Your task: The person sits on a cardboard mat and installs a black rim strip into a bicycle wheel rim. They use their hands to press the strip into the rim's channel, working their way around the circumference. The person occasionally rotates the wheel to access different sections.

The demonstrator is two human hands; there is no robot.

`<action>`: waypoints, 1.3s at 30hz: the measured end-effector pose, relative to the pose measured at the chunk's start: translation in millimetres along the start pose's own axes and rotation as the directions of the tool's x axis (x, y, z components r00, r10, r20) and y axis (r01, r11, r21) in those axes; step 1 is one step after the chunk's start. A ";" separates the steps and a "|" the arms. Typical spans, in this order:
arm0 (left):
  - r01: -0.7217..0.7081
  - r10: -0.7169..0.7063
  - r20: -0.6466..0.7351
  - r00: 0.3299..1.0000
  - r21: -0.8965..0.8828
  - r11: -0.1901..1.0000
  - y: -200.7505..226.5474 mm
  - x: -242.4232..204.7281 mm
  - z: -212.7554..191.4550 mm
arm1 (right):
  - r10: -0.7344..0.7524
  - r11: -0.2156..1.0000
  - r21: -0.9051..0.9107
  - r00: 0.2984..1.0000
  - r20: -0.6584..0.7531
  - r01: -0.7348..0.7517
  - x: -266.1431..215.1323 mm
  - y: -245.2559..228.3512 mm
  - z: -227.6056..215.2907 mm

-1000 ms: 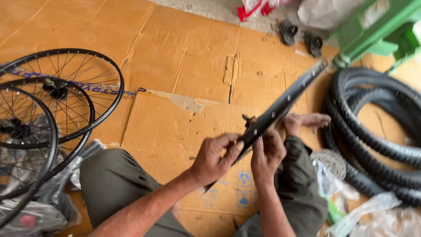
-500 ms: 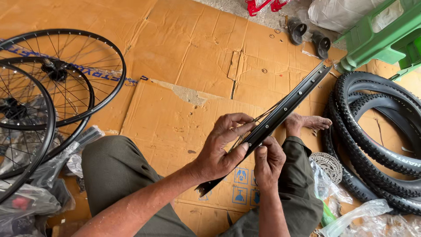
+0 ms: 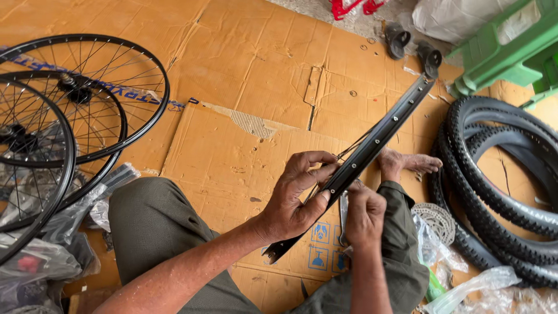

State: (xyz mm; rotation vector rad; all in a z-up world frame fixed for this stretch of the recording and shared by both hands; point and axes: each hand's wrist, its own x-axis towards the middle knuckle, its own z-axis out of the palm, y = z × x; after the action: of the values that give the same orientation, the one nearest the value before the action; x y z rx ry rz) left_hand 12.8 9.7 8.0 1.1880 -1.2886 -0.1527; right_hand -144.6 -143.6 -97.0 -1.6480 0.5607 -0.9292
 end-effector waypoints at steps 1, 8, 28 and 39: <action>-0.012 0.012 -0.002 1.000 0.004 1.000 -0.6 0.7 -0.3 | 0.084 0.983 -0.168 0.995 0.059 -0.073 10.0 -1.3 -15.2; -0.005 0.006 0.025 1.000 -0.022 1.000 4.0 0.4 1.7 | 0.173 0.975 -0.039 0.634 0.754 -0.220 78.7 -37.2 -53.7; 0.013 -0.011 -0.083 0.996 0.030 0.999 6.0 2.1 11.8 | -0.420 0.756 -0.605 0.894 -0.157 0.249 3.3 -72.3 47.1; 0.118 -0.118 -0.029 0.993 -0.007 0.993 -1.7 6.0 8.5 | -0.482 0.876 -0.081 0.861 -0.164 0.475 2.0 -56.3 48.6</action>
State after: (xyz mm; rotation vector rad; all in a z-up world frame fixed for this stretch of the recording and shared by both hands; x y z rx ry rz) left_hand 9.1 -0.1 9.2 1.2584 -1.1920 -0.2234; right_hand -109.9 -101.2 -46.7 -1.7856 0.2847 -1.4517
